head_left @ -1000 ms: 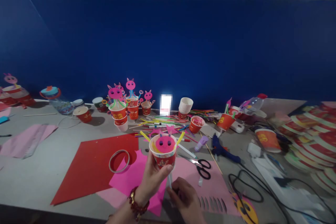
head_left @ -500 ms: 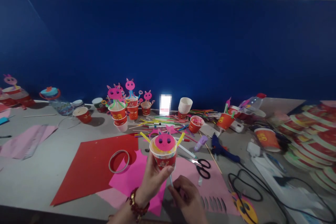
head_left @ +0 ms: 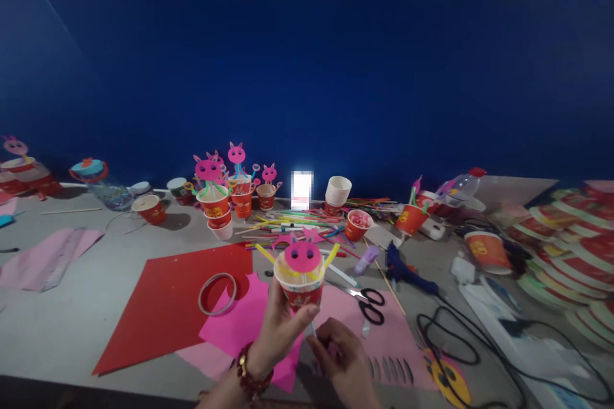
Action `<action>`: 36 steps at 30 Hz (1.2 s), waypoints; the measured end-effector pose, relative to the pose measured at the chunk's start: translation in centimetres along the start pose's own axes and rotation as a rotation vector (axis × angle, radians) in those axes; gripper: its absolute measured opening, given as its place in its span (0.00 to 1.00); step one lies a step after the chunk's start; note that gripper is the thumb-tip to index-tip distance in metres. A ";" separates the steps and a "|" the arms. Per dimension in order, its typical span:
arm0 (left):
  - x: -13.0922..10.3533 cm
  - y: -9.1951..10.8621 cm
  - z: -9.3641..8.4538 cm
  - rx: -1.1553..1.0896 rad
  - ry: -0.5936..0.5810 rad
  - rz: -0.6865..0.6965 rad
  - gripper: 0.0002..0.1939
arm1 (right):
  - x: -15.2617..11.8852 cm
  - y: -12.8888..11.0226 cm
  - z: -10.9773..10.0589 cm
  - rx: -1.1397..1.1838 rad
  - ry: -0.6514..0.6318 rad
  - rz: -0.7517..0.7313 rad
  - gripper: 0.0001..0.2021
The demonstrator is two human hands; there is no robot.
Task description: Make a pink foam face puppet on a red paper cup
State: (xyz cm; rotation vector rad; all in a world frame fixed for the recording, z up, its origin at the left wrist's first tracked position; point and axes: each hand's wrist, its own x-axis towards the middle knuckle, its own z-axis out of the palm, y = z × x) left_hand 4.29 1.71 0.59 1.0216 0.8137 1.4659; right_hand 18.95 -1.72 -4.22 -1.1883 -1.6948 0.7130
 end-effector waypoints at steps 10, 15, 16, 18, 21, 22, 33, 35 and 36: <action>-0.6 -0.2 1.0 -0.077 -0.041 -0.080 0.25 | 1.5 -1.3 -0.4 0.073 -0.020 0.007 0.15; 0.1 0.7 0.5 -0.069 0.054 -0.029 0.25 | 1.1 -1.2 -0.2 -0.041 -0.038 0.011 0.18; 0.1 0.7 0.5 -0.073 0.039 -0.037 0.25 | 1.2 -1.2 -0.2 -0.038 -0.039 0.003 0.18; 0.0 0.6 0.7 -0.094 -0.014 -0.067 0.24 | 1.6 -1.3 -0.3 -0.007 -0.034 -0.007 0.16; 0.0 0.3 0.7 -0.108 0.006 -0.080 0.23 | 2.1 -1.7 -0.6 -0.001 -0.050 0.014 0.15; 0.1 0.3 0.6 -0.101 0.040 -0.067 0.23 | 2.2 -1.8 -0.6 -0.017 -0.068 0.025 0.15; 0.4 0.1 0.0 -0.091 0.138 -0.078 0.23 | 2.5 -1.9 -1.0 -0.076 -0.114 0.041 0.14; 0.5 0.0 -0.2 -0.079 0.168 -0.063 0.22 | 2.5 -1.9 -1.1 -0.101 -0.113 0.027 0.15; 0.5 -0.1 -0.1 -0.078 0.148 -0.071 0.22 | 2.5 -1.9 -1.2 -0.095 -0.109 0.023 0.15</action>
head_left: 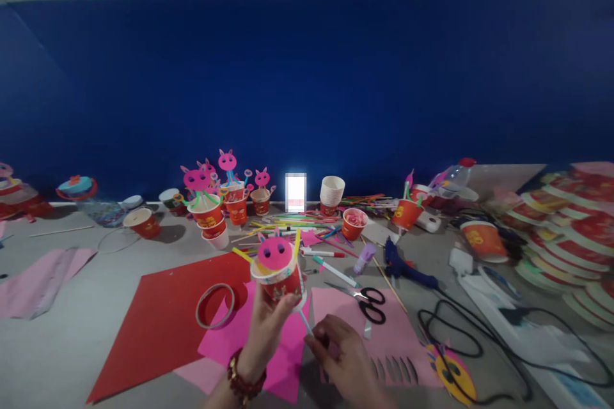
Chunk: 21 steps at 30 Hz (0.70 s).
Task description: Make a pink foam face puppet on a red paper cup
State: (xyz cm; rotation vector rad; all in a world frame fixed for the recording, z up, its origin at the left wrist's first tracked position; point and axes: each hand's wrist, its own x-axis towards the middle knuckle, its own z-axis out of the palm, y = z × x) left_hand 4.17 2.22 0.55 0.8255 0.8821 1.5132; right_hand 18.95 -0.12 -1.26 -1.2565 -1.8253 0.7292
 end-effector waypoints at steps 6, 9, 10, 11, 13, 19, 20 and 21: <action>-0.3 -0.5 0.5 0.011 -0.031 -0.031 0.24 | 0.8 -0.3 -0.4 0.078 -0.003 0.010 0.13; 0.0 0.0 0.3 0.020 -0.027 0.003 0.26 | 0.6 0.0 -0.3 0.122 -0.035 0.028 0.15; 0.1 0.2 0.3 0.014 -0.051 0.006 0.26 | 0.6 0.2 -0.2 0.151 -0.037 0.026 0.14; 0.1 0.3 0.3 0.006 -0.079 0.004 0.25 | 0.5 0.3 -0.1 0.179 -0.032 0.022 0.13; 0.1 0.3 0.3 -0.015 -0.118 -0.004 0.24 | 0.4 0.4 -0.1 0.218 -0.014 0.022 0.12; -0.2 0.0 0.2 -0.018 -0.128 -0.018 0.24 | 0.4 0.2 0.1 0.276 0.026 0.027 0.12; -0.2 0.0 0.1 -0.012 -0.133 -0.024 0.24 | 0.3 0.2 0.1 0.301 0.034 0.030 0.11; -0.2 0.0 0.0 -0.006 -0.139 -0.030 0.24 | 0.2 0.3 0.1 0.324 0.043 0.032 0.11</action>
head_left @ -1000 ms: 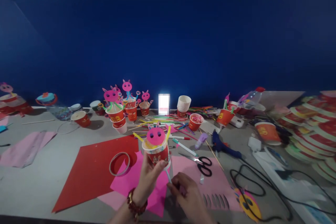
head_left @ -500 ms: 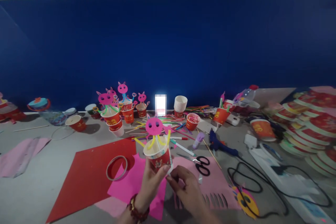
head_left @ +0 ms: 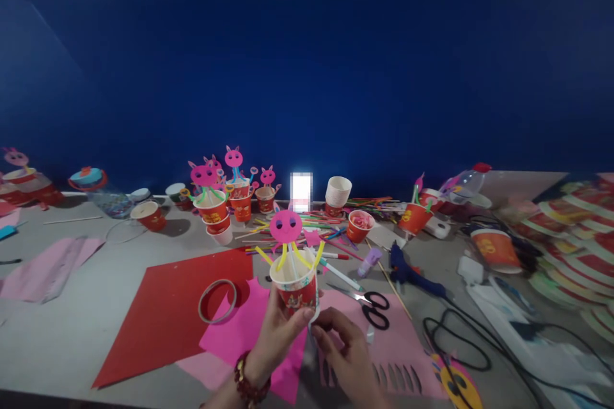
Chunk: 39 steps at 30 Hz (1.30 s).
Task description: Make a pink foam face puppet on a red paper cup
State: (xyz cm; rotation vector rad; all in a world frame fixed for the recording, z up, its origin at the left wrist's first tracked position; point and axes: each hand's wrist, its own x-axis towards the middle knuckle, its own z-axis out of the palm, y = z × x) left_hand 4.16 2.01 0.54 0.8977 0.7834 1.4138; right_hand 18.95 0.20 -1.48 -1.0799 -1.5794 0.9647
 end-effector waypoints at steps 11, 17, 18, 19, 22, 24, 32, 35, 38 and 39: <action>-0.4 -1.4 -1.1 0.081 -0.083 -0.015 0.28 | 0.2 1.4 -1.1 -0.009 0.190 0.124 0.18; -0.7 -1.2 -1.7 0.261 -0.034 0.091 0.32 | 1.1 1.0 -2.0 -0.097 0.149 0.112 0.22; -0.7 -0.8 -1.9 0.319 -0.032 0.112 0.33 | 1.2 1.1 -2.2 -0.136 0.151 0.099 0.22; -0.7 -0.4 -2.2 0.385 -0.019 0.131 0.35 | 1.2 1.4 -2.5 -0.178 0.155 0.080 0.23; -0.5 1.3 -3.8 0.600 0.084 0.165 0.38 | 1.0 2.8 -3.5 -0.301 0.172 0.017 0.22; -0.3 2.4 -5.4 0.715 0.176 0.165 0.38 | 0.6 4.0 -4.1 -0.344 0.173 0.002 0.19; -0.7 4.2 -10.8 0.740 0.433 0.115 0.31 | 0.0 5.7 -4.0 -0.324 0.228 0.025 0.20; -1.2 3.7 -11.1 0.752 0.423 0.073 0.30 | 0.2 5.5 -3.8 -0.335 0.182 0.027 0.18; -1.3 3.2 -10.6 0.818 0.278 0.016 0.26 | 0.2 5.4 -3.8 -0.341 0.150 0.023 0.17; -1.2 3.1 -10.4 0.853 0.255 0.005 0.24 | 0.2 5.4 -3.8 -0.334 0.149 0.018 0.17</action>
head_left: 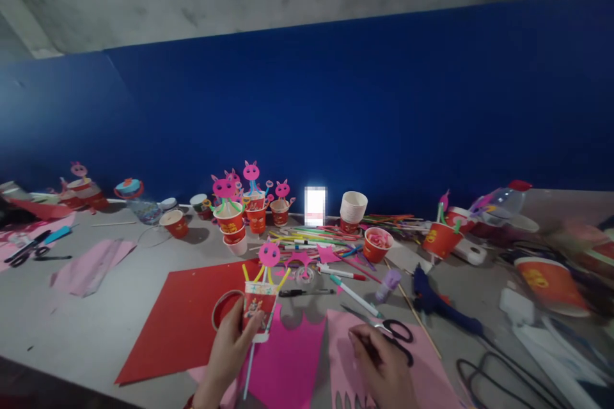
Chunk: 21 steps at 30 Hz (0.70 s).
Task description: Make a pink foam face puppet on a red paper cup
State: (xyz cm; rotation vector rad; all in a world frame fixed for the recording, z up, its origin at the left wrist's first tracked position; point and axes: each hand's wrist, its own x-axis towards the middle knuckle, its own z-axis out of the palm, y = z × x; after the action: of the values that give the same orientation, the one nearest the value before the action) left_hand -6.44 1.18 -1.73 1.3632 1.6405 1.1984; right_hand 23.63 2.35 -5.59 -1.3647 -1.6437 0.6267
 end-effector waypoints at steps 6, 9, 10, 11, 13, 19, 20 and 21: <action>0.8 0.1 1.1 0.256 0.021 -0.026 0.23 | 0.1 -0.4 0.1 0.058 0.034 -0.006 0.18; 1.5 0.1 1.2 0.298 -0.001 -0.012 0.26 | 0.2 -0.7 0.0 0.080 0.060 0.004 0.19; 1.8 0.2 1.2 0.306 -0.002 -0.004 0.26 | 0.2 -0.8 -0.1 0.082 0.050 0.003 0.19; 2.0 0.2 1.1 0.320 0.004 -0.001 0.26 | 0.2 -0.8 -0.2 0.081 0.030 0.003 0.18; 2.4 0.2 0.9 0.361 0.016 -0.008 0.27 | 0.3 -0.7 -0.3 0.077 -0.001 0.000 0.16; 3.3 -0.5 0.3 0.478 -0.019 -0.020 0.25 | -0.1 -0.1 -1.0 0.155 0.166 -0.011 0.14; 3.4 -0.6 0.2 0.485 -0.023 -0.020 0.24 | -0.1 -0.1 -1.2 0.192 0.214 -0.015 0.14; 3.4 -0.8 0.2 0.488 -0.027 -0.020 0.24 | -0.2 0.0 -1.3 0.230 0.257 -0.018 0.14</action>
State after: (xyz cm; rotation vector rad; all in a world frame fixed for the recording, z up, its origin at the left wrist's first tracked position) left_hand -7.32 4.53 -2.36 1.6361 2.0042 0.7880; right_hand 24.74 1.99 -4.96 -1.2071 -1.3344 0.5833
